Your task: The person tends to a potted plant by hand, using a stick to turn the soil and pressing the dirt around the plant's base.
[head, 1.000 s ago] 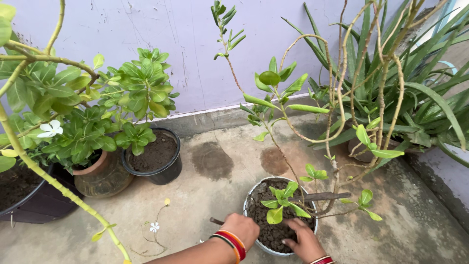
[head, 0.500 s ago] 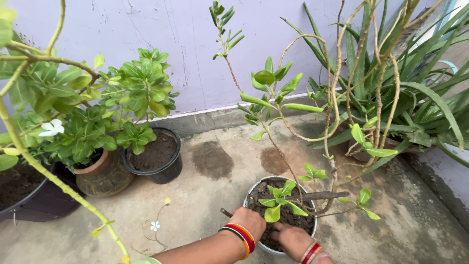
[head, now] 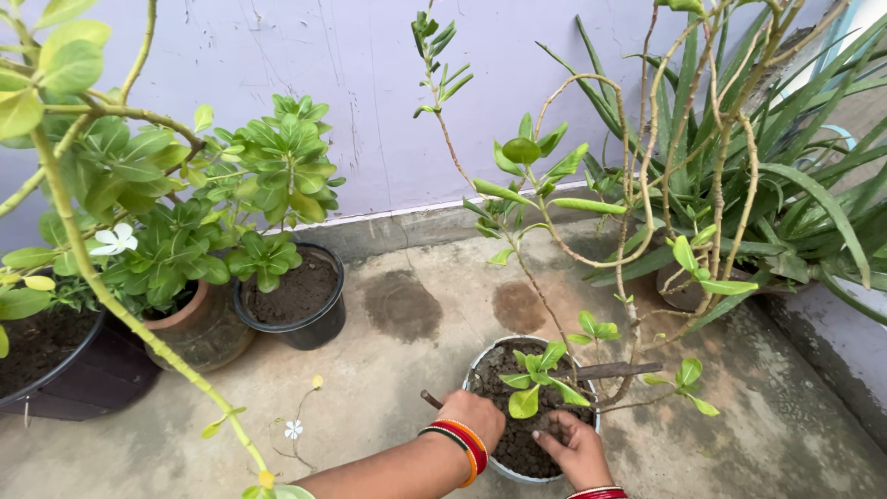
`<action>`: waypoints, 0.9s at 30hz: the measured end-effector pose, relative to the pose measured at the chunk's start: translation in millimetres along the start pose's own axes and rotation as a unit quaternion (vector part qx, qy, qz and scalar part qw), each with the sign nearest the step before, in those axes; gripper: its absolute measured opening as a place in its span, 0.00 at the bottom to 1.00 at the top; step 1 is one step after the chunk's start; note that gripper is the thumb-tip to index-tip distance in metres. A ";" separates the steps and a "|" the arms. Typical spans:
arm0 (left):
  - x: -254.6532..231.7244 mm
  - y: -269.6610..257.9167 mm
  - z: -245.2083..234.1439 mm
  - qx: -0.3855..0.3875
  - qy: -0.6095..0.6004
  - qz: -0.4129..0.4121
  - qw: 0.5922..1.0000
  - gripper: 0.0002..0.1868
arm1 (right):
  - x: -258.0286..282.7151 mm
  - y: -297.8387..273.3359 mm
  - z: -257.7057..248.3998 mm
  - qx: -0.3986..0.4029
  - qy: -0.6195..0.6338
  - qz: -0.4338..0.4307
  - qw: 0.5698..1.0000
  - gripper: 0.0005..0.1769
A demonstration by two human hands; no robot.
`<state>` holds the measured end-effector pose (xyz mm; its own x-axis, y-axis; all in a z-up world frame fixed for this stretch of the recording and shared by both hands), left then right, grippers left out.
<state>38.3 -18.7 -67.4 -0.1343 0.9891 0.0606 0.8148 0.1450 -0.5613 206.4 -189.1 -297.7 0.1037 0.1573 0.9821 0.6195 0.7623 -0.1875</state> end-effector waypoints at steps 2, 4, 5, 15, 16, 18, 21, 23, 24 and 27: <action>-1.1 0.6 2.2 -0.008 -0.007 -0.002 1.000 0.13 | 3.5 -0.6 0.5 -0.011 -0.062 -0.013 0.998 0.17; -1.5 0.3 4.5 -0.015 -0.015 -0.002 1.000 0.13 | 9.6 -2.5 0.8 -0.014 -0.099 -0.027 0.995 0.18; -1.2 -0.4 5.0 -0.011 -0.004 0.000 1.000 0.13 | 14.8 -3.7 0.9 -0.017 -0.135 -0.042 0.990 0.18; 0.4 -6.0 -6.4 -0.004 0.011 0.006 1.000 0.12 | 85.9 -17.8 26.9 -0.031 -0.261 0.050 0.964 0.17; -0.3 -6.2 -7.0 -0.003 0.010 0.006 1.000 0.12 | 85.8 -16.8 28.0 -0.039 -0.260 0.005 0.965 0.19; -1.5 -6.2 -7.9 0.000 0.009 0.005 1.000 0.12 | 85.9 -16.5 28.6 -0.046 -0.259 -0.039 0.964 0.21; -2.0 -5.9 -7.7 0.001 0.002 -0.002 1.000 0.12 | 102.9 -23.2 31.5 0.047 -0.250 -0.112 0.961 0.36; -1.6 -6.0 -7.4 0.002 0.004 -0.003 1.000 0.12 | 129.0 -31.4 33.5 0.045 -0.424 -0.177 0.887 0.32; -2.0 -5.8 -7.6 0.002 0.006 -0.003 1.000 0.13 | 143.2 -35.9 35.8 0.045 -0.424 -0.176 0.887 0.32; -1.8 -5.7 -8.4 -0.006 0.019 0.003 1.000 0.13 | 170.8 -39.5 53.8 0.113 -0.619 0.120 0.768 0.19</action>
<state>38.6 -21.0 -57.4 -0.1074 0.9902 0.0888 0.8220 0.1386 -0.5523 157.7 -158.5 -123.5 -0.7120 0.6798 0.1758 0.5320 0.6857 -0.4967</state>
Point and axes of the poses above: each hand's wrist, its own y-axis towards the middle knuckle, its own z-axis out of the palm, x = y × z, the point moved 1 cm from there along y, towards the middle knuckle, and after that the axes turned 4 degrees about x, right-handed, at the moved point
